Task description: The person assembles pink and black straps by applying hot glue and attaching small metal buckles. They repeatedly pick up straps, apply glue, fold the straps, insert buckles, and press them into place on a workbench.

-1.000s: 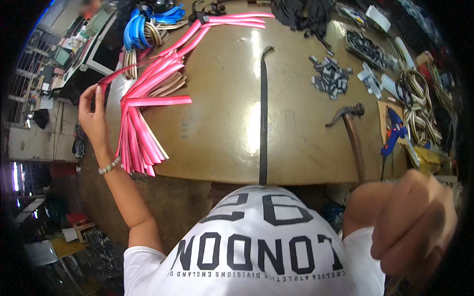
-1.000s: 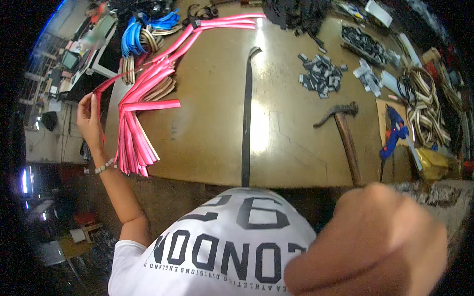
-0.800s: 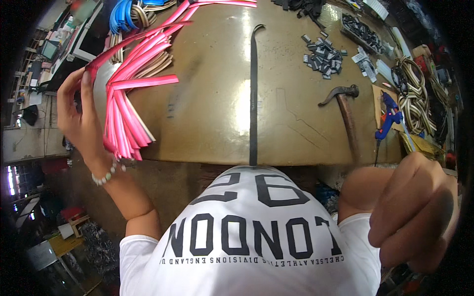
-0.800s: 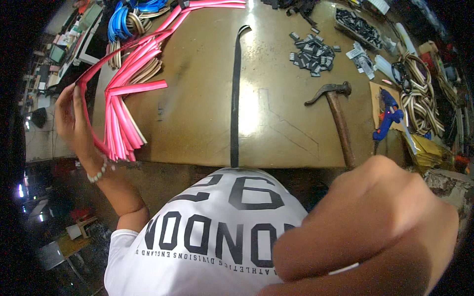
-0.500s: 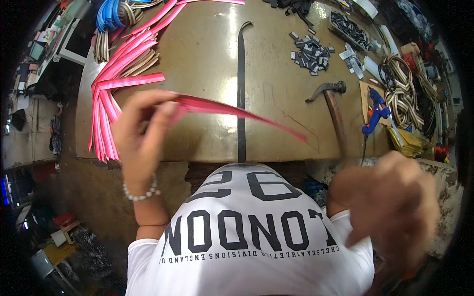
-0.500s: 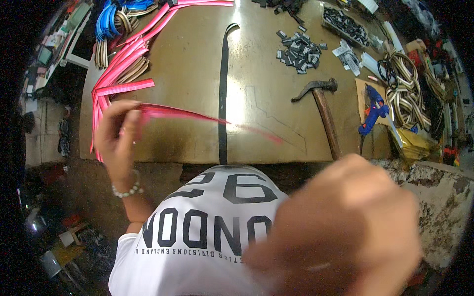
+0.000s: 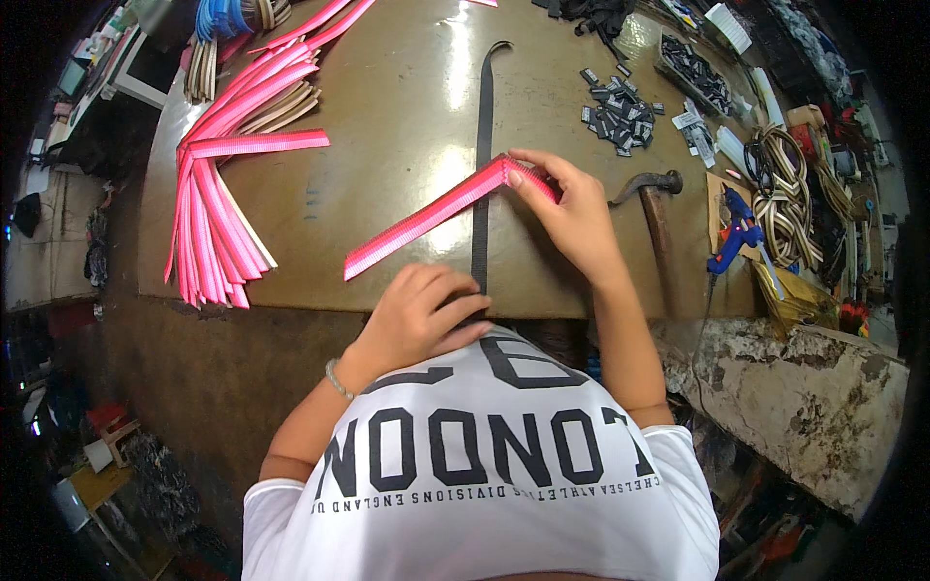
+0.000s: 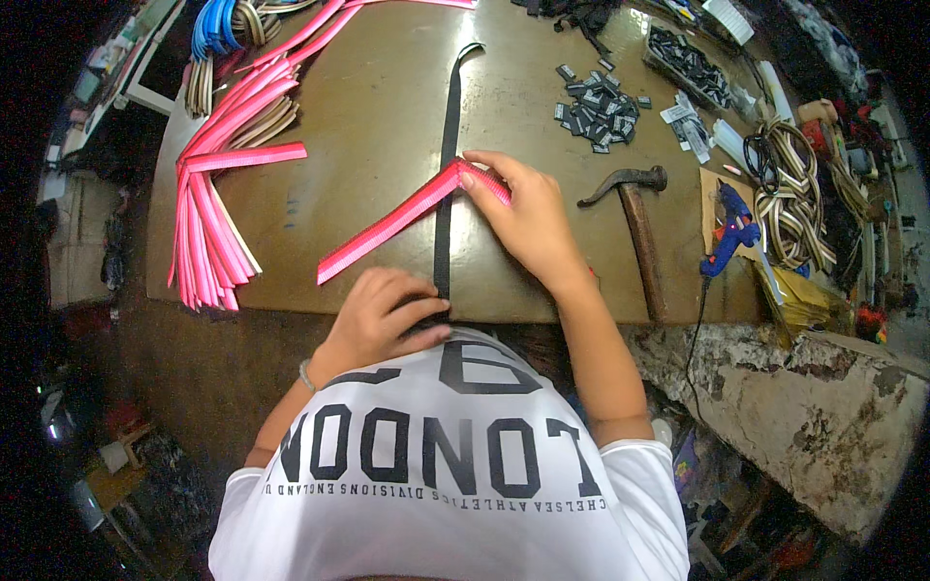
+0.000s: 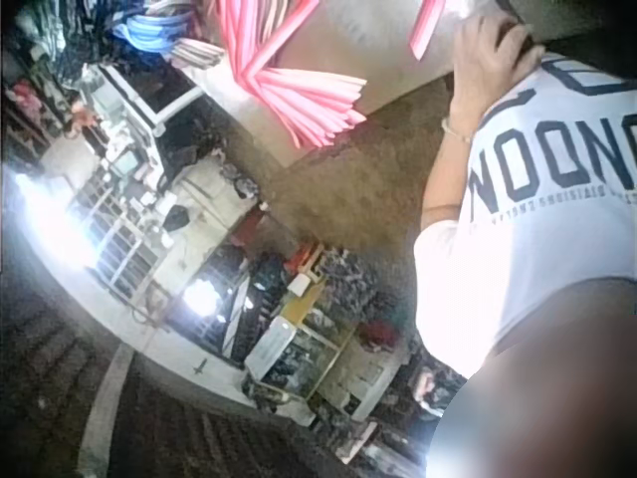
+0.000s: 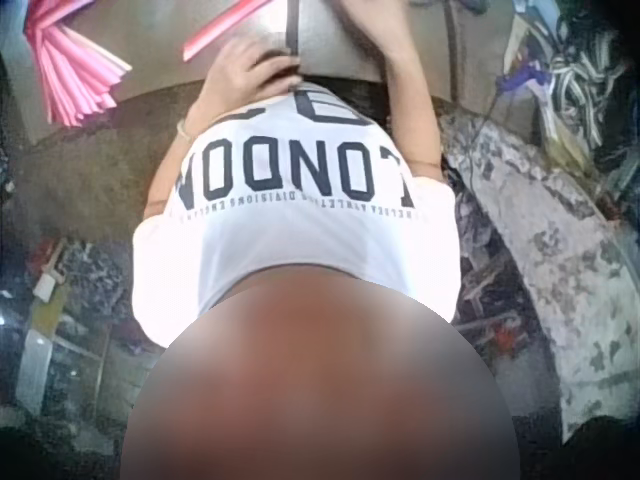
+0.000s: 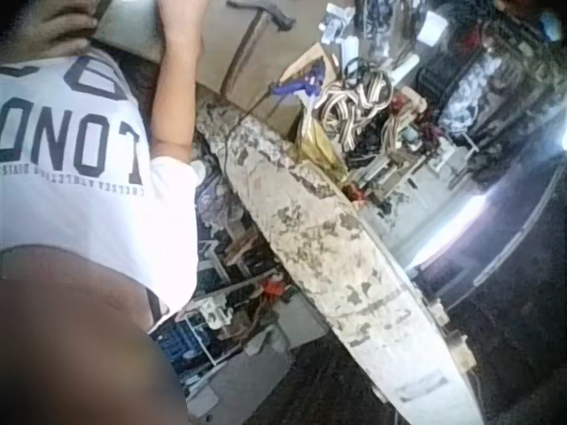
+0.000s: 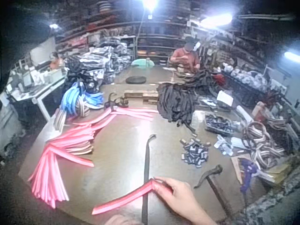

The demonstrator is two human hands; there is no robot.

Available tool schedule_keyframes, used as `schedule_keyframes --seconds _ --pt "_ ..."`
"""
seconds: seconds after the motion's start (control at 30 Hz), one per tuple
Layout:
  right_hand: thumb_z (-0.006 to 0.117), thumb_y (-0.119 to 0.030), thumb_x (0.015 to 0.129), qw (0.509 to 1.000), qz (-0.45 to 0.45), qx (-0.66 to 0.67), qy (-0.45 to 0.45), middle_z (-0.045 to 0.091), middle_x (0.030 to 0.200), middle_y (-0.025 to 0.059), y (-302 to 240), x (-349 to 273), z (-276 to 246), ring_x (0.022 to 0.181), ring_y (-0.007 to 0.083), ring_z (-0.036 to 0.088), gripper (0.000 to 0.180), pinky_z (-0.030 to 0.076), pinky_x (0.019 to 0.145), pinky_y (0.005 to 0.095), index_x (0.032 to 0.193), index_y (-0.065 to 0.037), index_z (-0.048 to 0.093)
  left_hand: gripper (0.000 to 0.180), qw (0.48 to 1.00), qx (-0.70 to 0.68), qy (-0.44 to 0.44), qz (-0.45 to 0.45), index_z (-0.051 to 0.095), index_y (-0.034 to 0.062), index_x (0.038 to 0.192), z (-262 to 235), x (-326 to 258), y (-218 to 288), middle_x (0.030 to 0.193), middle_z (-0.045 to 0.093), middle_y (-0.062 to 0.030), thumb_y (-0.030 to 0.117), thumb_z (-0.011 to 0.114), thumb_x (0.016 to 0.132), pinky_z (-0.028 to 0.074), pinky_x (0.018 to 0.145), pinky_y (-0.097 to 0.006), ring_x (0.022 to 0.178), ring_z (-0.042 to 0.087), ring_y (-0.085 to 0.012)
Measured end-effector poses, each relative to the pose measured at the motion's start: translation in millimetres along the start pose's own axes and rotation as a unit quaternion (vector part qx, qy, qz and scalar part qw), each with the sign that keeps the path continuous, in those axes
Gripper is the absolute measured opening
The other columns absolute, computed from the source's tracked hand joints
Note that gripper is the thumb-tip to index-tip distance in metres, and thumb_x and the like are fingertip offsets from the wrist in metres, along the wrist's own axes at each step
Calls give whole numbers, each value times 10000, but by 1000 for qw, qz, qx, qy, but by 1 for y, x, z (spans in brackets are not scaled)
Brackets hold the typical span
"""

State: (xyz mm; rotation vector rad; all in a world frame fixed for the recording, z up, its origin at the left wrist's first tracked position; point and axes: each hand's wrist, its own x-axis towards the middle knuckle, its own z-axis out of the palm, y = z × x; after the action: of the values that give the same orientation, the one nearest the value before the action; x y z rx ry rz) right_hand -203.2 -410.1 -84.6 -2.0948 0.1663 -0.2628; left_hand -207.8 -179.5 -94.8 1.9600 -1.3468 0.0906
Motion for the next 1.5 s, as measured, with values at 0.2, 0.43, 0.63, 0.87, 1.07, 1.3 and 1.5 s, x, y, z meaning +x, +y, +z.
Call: schedule_keyframes --seconds 0.2,0.43,0.63,0.87,1.07,1.3,1.5 --pt "693 -180 907 999 -28 -10 41 727 994 130 4 -2 18 855 164 668 263 511 786 291 1090 8 707 263 999 40 29 -16 700 121 986 21 -27 -10 1008 643 5 192 796 752 483 822 -358 959 600 -206" --pt "670 -111 896 996 -43 -32 75 647 947 175 10 -19 45 895 339 624 185 491 810 393 1027 16 699 250 998 31 41 -30 698 143 973 24 -26 -10 1006 639 27 181 796 746 480 808 -339 961 594 -192" --pt "668 -102 895 995 -34 -28 87 639 932 177 18 -19 48 892 345 616 177 485 803 401 1020 22 691 245 998 33 43 -35 695 148 966 26 -28 -12 1005 635 30 184 796 746 475 795 -332 960 589 -193" --pt "672 -75 885 989 -66 -66 115 610 938 155 16 -19 53 876 324 599 165 482 777 388 1032 -3 695 262 998 7 -2 -60 696 123 978 12 -18 -5 1008 642 -9 229 797 760 479 807 -350 960 594 -220" --pt "679 -74 870 974 -91 -184 93 603 992 106 17 -23 55 971 298 575 198 459 836 400 1064 -86 715 223 987 -71 -25 -141 699 37 1020 -7 16 -17 1024 639 -114 166 732 841 487 840 -389 953 596 -296" --pt "690 -264 856 939 -140 -313 23 560 1204 132 4 -41 10 1136 376 498 323 388 977 497 1159 -150 685 184 981 47 98 -158 697 43 1041 20 32 -47 1011 607 -110 43 676 858 471 844 -385 954 558 -288" --pt "851 -428 748 736 140 -343 566 459 1000 170 120 -91 -139 1032 337 436 618 376 956 482 973 8 475 184 979 23 117 -165 699 42 1040 21 26 -51 1017 599 -106 36 676 858 469 834 -376 944 551 -281"
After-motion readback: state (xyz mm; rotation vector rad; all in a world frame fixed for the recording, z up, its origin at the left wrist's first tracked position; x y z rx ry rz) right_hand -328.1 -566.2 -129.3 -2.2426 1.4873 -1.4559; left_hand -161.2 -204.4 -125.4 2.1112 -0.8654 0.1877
